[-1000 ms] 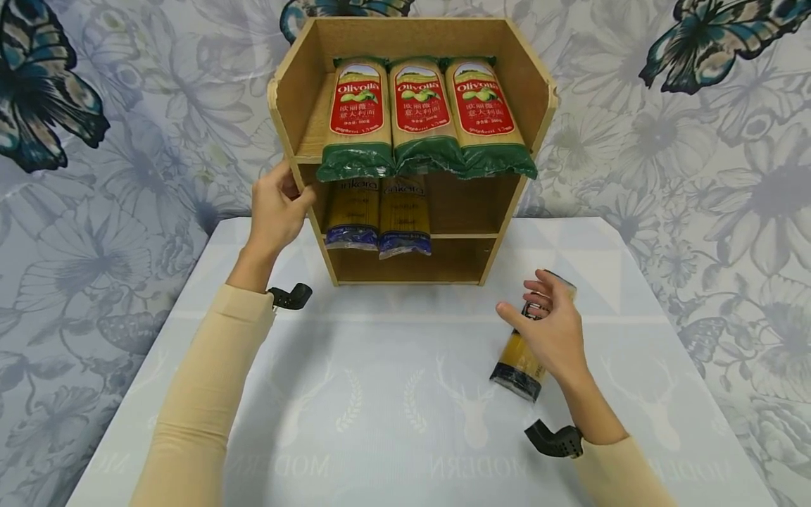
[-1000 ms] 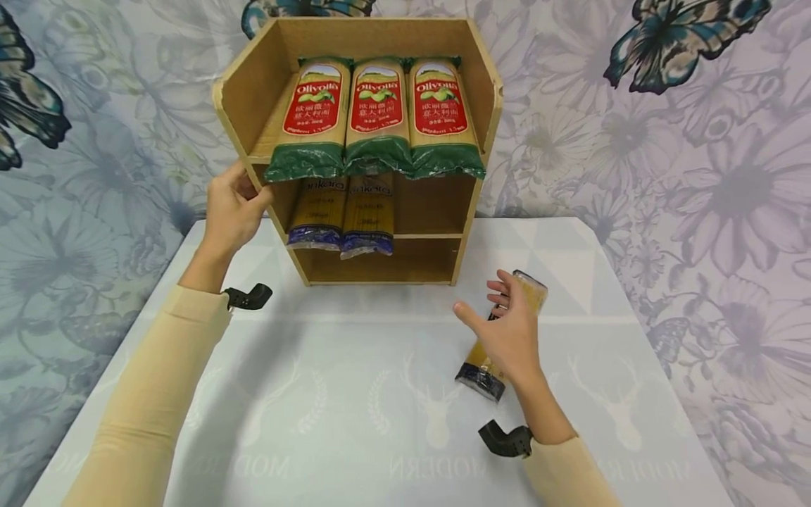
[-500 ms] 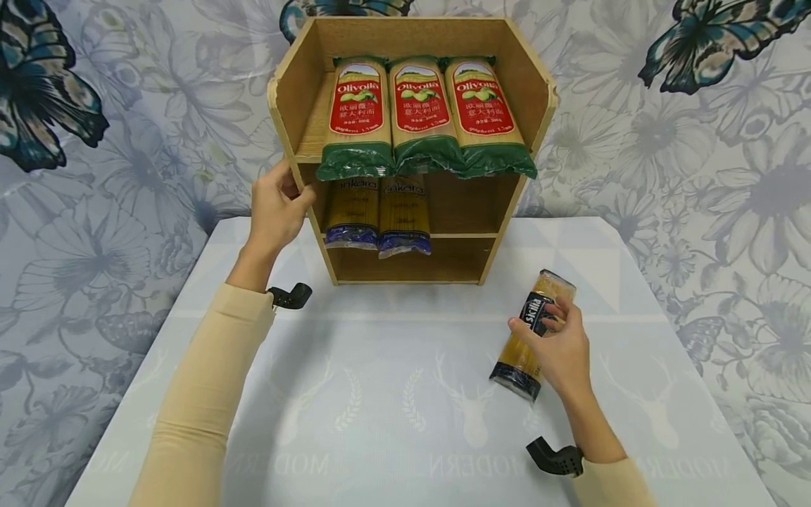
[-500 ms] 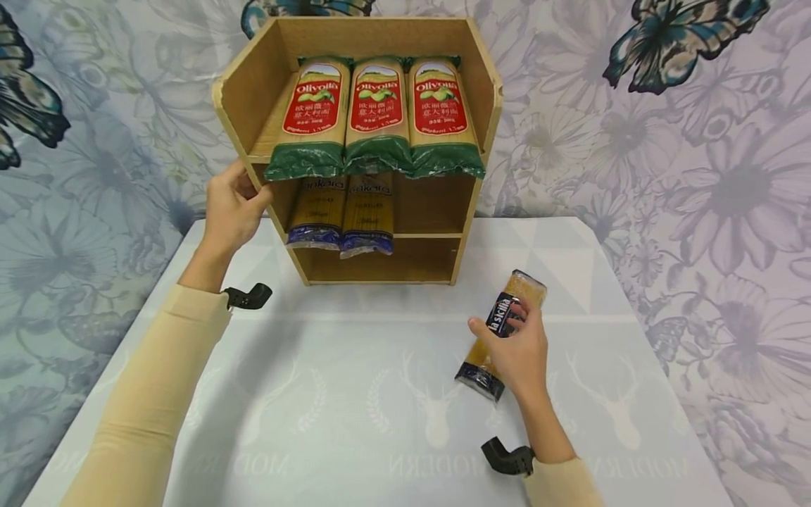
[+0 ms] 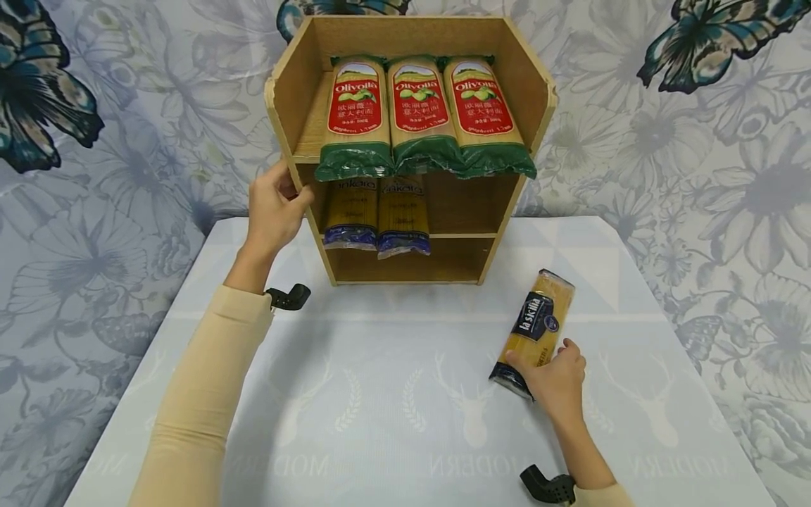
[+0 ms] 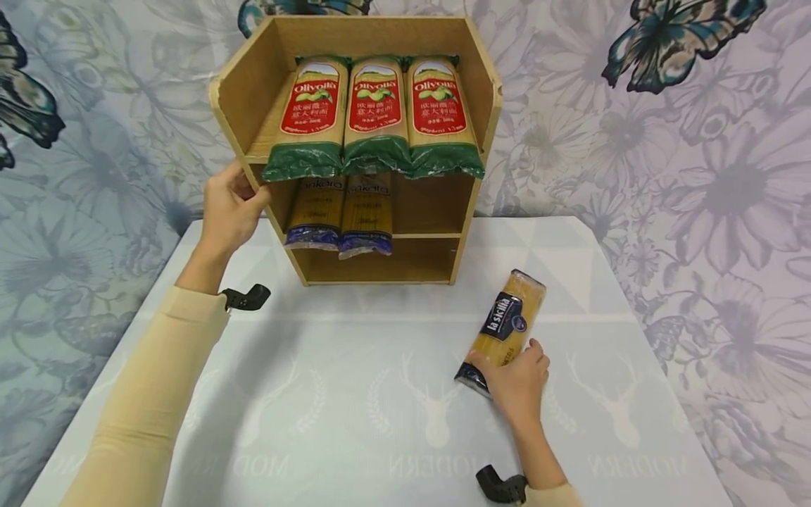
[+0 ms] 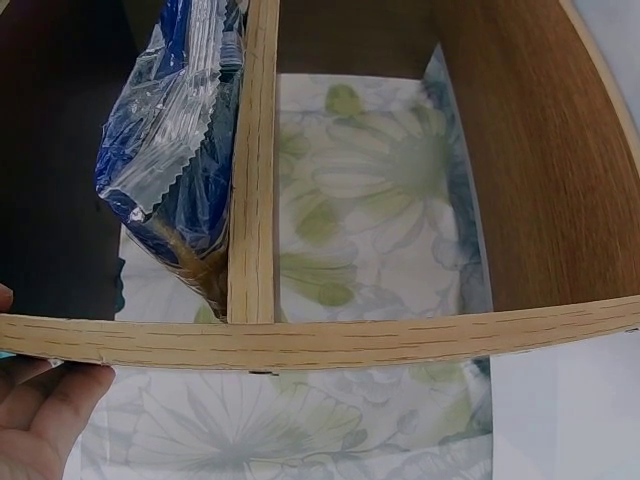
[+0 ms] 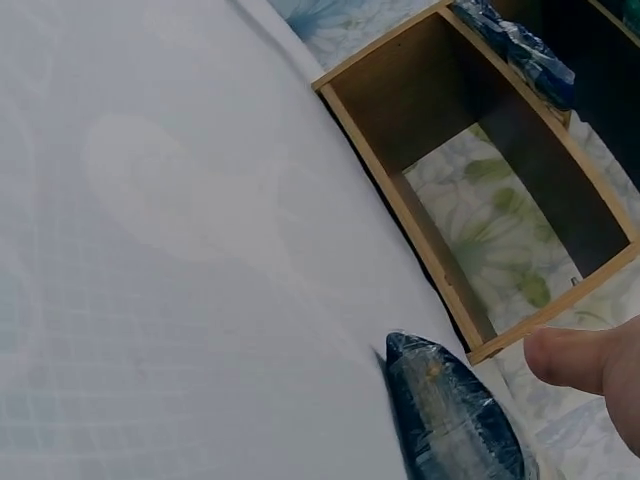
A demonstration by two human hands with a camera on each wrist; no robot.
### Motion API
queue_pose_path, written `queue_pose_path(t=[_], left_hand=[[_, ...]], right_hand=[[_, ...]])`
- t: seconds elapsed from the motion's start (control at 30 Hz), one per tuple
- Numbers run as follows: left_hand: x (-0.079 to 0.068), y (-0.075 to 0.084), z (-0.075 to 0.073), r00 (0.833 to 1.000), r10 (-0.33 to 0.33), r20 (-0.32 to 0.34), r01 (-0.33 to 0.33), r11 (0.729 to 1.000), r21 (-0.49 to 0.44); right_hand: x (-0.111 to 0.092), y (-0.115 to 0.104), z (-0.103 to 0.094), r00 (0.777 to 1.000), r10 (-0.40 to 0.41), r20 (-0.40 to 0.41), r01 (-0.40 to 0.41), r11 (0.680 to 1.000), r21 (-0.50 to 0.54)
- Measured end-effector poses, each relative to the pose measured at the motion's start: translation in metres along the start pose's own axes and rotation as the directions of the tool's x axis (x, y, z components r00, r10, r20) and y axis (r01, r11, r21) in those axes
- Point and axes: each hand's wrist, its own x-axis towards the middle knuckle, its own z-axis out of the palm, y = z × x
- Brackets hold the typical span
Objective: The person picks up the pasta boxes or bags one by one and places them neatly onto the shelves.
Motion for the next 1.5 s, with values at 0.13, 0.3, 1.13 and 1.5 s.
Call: queue_pose_path(t=[0.13,0.3,1.13,1.5], left_hand=[[-0.003,0.01,-0.001,1.0,0.004,-0.004,-0.004,1.0,0.002],[-0.01,0.032,-0.003,1.0,-0.004,-0.001,0.004,1.0,-0.013],[-0.011,0.035,-0.003,1.0,-0.01,0.001,0.01,1.0,-0.005],[-0.01,0.036,0.0,1.0,-0.001,0.001,0.001,1.0,-0.023]], right_hand=[[-0.002,0.002,0.007,1.0,-0.018,-0.011,0.017,0.997,-0.071],[-0.004,0.002,0.016,0.997,-0.059,-0.044,0.053,0.99,-0.129],[0.021,0.005,-0.022,0.965,0.079,0.25,-0.055,0.993,-0.1],[0.029,0.011,-0.039,0.933,0.074,0.353,-0.086,0.996,0.019]])
